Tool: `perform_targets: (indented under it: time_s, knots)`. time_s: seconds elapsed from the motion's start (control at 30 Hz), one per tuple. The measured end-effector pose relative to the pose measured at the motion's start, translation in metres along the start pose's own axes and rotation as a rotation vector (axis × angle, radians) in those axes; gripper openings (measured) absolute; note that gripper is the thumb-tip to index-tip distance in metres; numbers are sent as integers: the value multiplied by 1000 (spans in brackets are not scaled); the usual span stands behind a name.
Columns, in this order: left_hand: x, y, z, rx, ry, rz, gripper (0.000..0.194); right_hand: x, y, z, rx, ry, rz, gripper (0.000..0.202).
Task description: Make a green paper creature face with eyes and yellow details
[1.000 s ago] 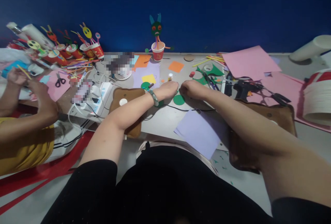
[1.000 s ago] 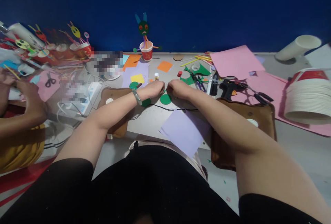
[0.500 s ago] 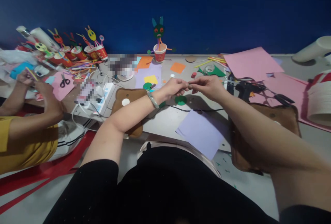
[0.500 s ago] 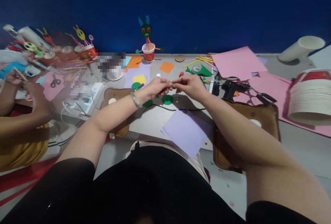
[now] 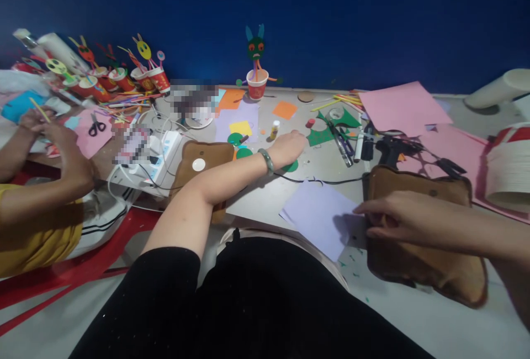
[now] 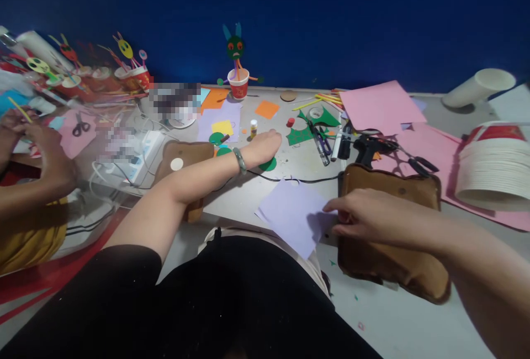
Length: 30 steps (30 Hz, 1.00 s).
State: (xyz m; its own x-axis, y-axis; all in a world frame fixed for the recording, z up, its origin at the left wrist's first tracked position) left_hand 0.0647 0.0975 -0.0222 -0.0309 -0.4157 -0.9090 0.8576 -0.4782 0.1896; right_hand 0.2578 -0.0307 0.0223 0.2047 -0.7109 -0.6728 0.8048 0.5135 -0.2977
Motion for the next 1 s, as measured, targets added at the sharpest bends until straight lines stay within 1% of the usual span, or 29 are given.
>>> perform_targets:
  time_s: [0.03,0.07,0.1,0.13,0.2,0.23,0.27,0.33,0.37,0.4,0.43,0.47,0.5,0.53,0.57,0.63,0.7,0.73,0.77,0.8,0.87,0.93,1.0]
  knots:
    - [0,1,-4,1,-3,-4,50,-2,-2,-7,-4,-67,-16,35]
    - [-1,1,-7,1,-6,-11,50,-7,-4,-14,-4,-96,-23,40]
    - [-1,1,-8,2,-9,-17,48,-15,-6,-21,-8,-99,-16,42]
    - [-1,1,-8,3,-12,-24,47,-24,-8,-28,-2,-67,-2,42]
    - [-1,4,0,12,-8,-38,46,-47,-9,-42,45,56,23,37]
    - [0,9,8,20,-7,-47,46,-59,-8,-48,98,149,40,34]
    - [1,16,18,40,6,-56,46,-73,-6,-52,146,268,57,32]
    - [5,36,46,106,-3,-77,46,-92,-6,-61,171,432,68,29]
    - [7,49,62,191,-12,-107,47,-98,-5,-67,163,481,43,28]
    - [9,59,77,265,-44,-127,45,-101,-4,-74,140,502,14,28]
    - [11,67,92,338,-101,-142,42,-102,-3,-83,113,497,-18,26]
    - [11,67,103,367,-154,-149,36,-101,-2,-91,91,490,-49,24]
    - [10,59,111,344,-204,-151,30,-100,-2,-99,63,483,-71,22]
    - [5,44,114,265,-232,-142,25,-98,-2,-107,41,473,-79,21]
    - [-2,21,114,122,-225,-134,22,-96,-3,-114,27,460,-78,20]
    - [-17,-22,112,-29,-188,-134,28,-88,-5,-127,24,418,-53,20]
    - [-29,-64,107,-198,-143,-114,32,-79,-9,-138,30,369,-25,21]
    - [-32,-80,105,-252,-120,-96,32,-75,-12,-141,21,356,-12,23]
    - [-31,-91,104,-274,-129,-76,32,-72,-15,-144,5,353,1,25]
    - [-30,-97,102,-272,-124,-57,32,-70,-19,-147,-12,361,10,29]
    - [-26,-98,99,-242,-116,-43,32,-66,-24,-150,-33,390,18,40]
    - [-20,-93,95,-203,-124,-43,33,-64,-25,-154,-38,407,-2,47]
    - [-16,-87,92,-178,-145,-47,33,-63,-23,-158,-46,410,-38,47]
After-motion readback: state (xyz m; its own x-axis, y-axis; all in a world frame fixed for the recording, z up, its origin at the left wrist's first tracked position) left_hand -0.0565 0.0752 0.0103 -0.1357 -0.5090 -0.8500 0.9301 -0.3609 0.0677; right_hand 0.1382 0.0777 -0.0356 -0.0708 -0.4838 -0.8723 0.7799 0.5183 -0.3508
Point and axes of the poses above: each hand's wrist, its own z-axis away from the middle knuckle, its own x-axis out of the palm, y = z × x, the point moved 7 cm from there along -z, towards the middle knuckle, and after that the axes turned 14 degrees about -y, right-handed, at the moved point
